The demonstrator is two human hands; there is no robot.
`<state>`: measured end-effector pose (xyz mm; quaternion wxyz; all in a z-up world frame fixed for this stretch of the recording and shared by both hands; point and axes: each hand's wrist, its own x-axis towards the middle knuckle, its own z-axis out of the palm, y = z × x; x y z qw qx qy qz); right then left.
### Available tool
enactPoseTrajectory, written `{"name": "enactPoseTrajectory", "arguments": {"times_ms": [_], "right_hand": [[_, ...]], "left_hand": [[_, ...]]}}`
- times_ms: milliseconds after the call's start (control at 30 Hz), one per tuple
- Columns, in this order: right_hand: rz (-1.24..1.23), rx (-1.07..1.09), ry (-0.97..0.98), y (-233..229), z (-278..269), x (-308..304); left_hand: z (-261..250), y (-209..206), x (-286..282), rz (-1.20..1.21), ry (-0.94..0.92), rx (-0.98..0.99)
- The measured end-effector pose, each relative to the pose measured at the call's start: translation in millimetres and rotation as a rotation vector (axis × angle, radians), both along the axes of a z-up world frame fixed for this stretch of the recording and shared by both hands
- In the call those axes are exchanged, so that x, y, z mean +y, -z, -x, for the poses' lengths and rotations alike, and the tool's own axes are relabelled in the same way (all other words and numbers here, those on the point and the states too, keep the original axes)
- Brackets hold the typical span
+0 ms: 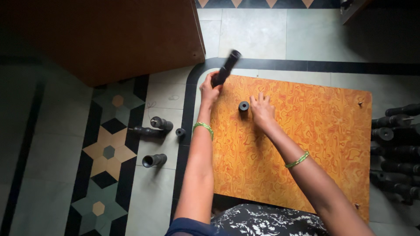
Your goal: The person assembles a small wooden table by inserting cylindrical metal legs into pre-drilled holes in the tabletop. They handle the tabletop and multiple legs, inserting them one by one and adjusting the tabletop position.
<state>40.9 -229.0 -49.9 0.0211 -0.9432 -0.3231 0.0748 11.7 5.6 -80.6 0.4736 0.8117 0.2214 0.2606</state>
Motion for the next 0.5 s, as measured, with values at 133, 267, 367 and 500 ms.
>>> {"name": "enactPoseTrajectory", "arguments": {"times_ms": [133, 267, 367, 500], "right_hand": [[-0.006, 0.020, 0.004, 5, 0, 2], [-0.014, 0.016, 0.020, 11, -4, -3], [-0.024, -0.017, -0.047, 11, -4, -13], [-0.555, 0.504, 0.198, -16, -30, -37]], "left_hand": [[-8, -2, -7, -0.226, 0.037, 0.095], [-15, -9, -19, -0.136, -0.084, -0.010], [-25, -14, -33, 0.135, -0.101, -0.087], [-58, -25, -68, 0.448, 0.110, -0.103]]}}
